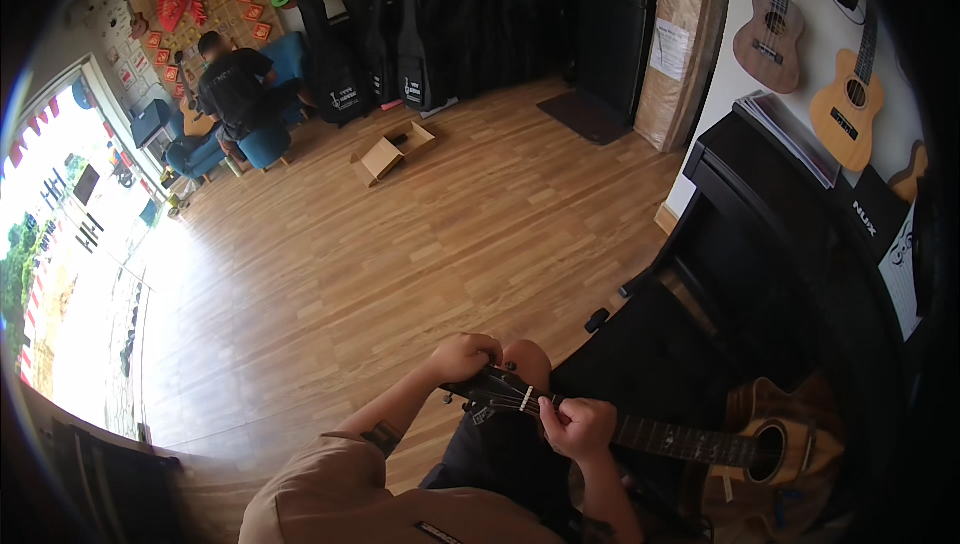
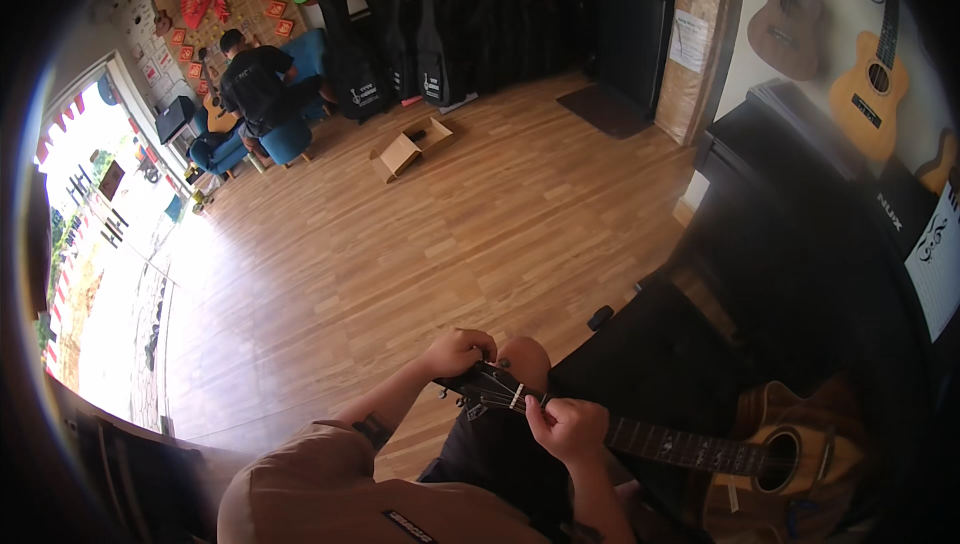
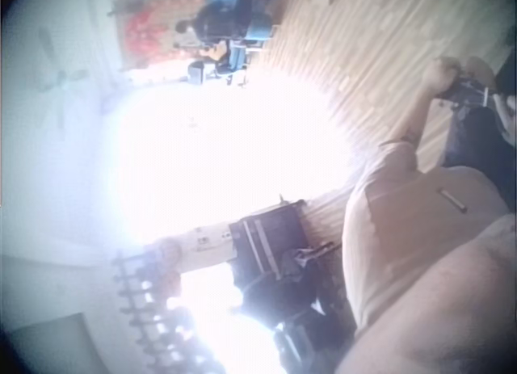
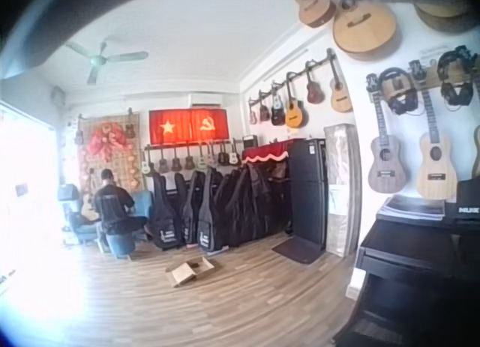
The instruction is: The person sits on the floor and tunes a small acoustic guitar by turning the tuning pegs on the headstock and plucking the strings to check pitch. The person repeats this process for multiple strings.
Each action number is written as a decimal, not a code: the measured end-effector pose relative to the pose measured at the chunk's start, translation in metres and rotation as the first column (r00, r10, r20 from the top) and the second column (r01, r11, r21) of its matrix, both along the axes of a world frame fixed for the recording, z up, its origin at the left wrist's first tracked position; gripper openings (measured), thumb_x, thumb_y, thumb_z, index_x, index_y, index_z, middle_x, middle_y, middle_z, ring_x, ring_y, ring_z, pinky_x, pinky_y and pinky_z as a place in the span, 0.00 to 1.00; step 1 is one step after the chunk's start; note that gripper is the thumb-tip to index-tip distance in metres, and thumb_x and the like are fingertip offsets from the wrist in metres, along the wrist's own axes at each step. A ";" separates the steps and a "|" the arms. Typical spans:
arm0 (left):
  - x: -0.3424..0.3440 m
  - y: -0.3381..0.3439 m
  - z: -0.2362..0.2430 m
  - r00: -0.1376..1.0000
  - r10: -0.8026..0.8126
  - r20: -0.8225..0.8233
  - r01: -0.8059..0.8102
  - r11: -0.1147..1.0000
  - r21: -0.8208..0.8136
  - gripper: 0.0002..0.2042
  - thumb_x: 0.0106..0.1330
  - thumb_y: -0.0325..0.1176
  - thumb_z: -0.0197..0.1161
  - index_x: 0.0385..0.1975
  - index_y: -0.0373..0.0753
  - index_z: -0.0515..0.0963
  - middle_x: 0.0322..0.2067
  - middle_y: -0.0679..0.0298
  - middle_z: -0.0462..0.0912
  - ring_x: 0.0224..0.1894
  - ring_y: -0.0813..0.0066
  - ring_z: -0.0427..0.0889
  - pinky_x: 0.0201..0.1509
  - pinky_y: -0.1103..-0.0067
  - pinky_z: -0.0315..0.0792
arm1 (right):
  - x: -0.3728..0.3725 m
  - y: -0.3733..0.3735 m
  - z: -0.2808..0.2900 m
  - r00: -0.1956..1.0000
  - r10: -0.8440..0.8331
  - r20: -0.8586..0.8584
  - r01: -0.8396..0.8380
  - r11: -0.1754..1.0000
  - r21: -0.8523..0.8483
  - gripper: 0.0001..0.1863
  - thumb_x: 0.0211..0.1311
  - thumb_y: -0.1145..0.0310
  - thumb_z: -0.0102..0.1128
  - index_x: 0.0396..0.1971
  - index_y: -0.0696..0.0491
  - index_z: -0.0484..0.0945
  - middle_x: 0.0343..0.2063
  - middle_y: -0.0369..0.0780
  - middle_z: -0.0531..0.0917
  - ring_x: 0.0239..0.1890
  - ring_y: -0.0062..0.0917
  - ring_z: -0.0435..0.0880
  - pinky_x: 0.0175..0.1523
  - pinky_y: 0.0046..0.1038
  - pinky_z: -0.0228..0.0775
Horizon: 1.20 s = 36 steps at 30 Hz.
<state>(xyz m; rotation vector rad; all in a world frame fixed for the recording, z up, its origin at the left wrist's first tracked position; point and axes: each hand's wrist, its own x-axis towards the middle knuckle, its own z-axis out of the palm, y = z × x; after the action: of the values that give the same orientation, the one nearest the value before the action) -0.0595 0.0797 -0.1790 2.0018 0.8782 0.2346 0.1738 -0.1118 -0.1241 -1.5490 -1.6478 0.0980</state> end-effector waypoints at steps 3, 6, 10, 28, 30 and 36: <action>-0.001 0.000 -0.011 0.998 0.006 0.063 -0.015 0.988 0.151 0.12 0.61 0.34 0.57 0.39 0.45 0.86 0.38 0.62 0.86 0.44 0.59 0.86 0.51 0.65 0.77 | 0.001 -0.001 -0.004 1.000 0.005 -0.005 -0.005 1.000 0.003 0.29 0.61 0.60 0.73 0.06 0.47 0.67 0.06 0.38 0.71 0.08 0.35 0.71 0.15 0.35 0.59; -0.004 -0.007 0.003 0.996 0.015 0.089 -0.028 0.988 0.150 0.12 0.62 0.34 0.57 0.40 0.45 0.86 0.38 0.61 0.86 0.44 0.59 0.86 0.50 0.66 0.77 | 0.000 -0.002 -0.003 1.000 0.003 0.003 -0.003 1.000 0.012 0.29 0.61 0.61 0.73 0.06 0.47 0.67 0.06 0.37 0.70 0.08 0.34 0.71 0.16 0.35 0.58; 0.001 -0.011 0.009 1.000 0.027 0.015 -0.029 0.992 0.123 0.13 0.63 0.35 0.57 0.41 0.46 0.87 0.40 0.60 0.87 0.45 0.59 0.86 0.51 0.66 0.78 | 0.000 0.000 -0.001 1.000 0.008 0.023 -0.008 1.000 0.011 0.28 0.61 0.61 0.73 0.05 0.47 0.67 0.06 0.37 0.70 0.08 0.34 0.71 0.16 0.35 0.58; 0.003 -0.004 0.001 1.000 0.004 0.030 -0.007 0.995 0.101 0.11 0.60 0.32 0.56 0.37 0.44 0.85 0.36 0.59 0.87 0.45 0.59 0.86 0.49 0.65 0.78 | 0.001 -0.001 -0.002 0.999 0.004 0.035 -0.005 1.000 0.024 0.29 0.61 0.61 0.73 0.06 0.47 0.65 0.06 0.38 0.70 0.08 0.35 0.70 0.16 0.35 0.57; 0.002 -0.002 -0.005 1.000 0.014 0.006 -0.015 0.990 0.143 0.12 0.60 0.32 0.57 0.39 0.44 0.86 0.38 0.59 0.87 0.45 0.59 0.86 0.49 0.66 0.78 | -0.001 -0.001 -0.001 1.000 0.006 0.011 -0.007 0.999 0.034 0.29 0.61 0.61 0.73 0.06 0.47 0.66 0.06 0.38 0.70 0.08 0.35 0.71 0.16 0.35 0.57; 0.002 -0.008 0.010 0.996 0.090 0.027 -0.092 0.994 0.065 0.13 0.60 0.32 0.58 0.41 0.43 0.87 0.38 0.60 0.89 0.42 0.62 0.87 0.48 0.68 0.78 | 0.000 -0.002 0.000 0.999 0.015 0.034 -0.016 1.000 0.024 0.28 0.62 0.61 0.72 0.06 0.47 0.69 0.07 0.39 0.73 0.09 0.35 0.73 0.16 0.35 0.60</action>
<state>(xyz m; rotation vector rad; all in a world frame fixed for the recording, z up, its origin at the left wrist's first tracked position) -0.0571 0.0721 -0.1689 2.0174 0.9582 0.3428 0.1740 -0.1138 -0.1245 -1.5275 -1.6820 0.0599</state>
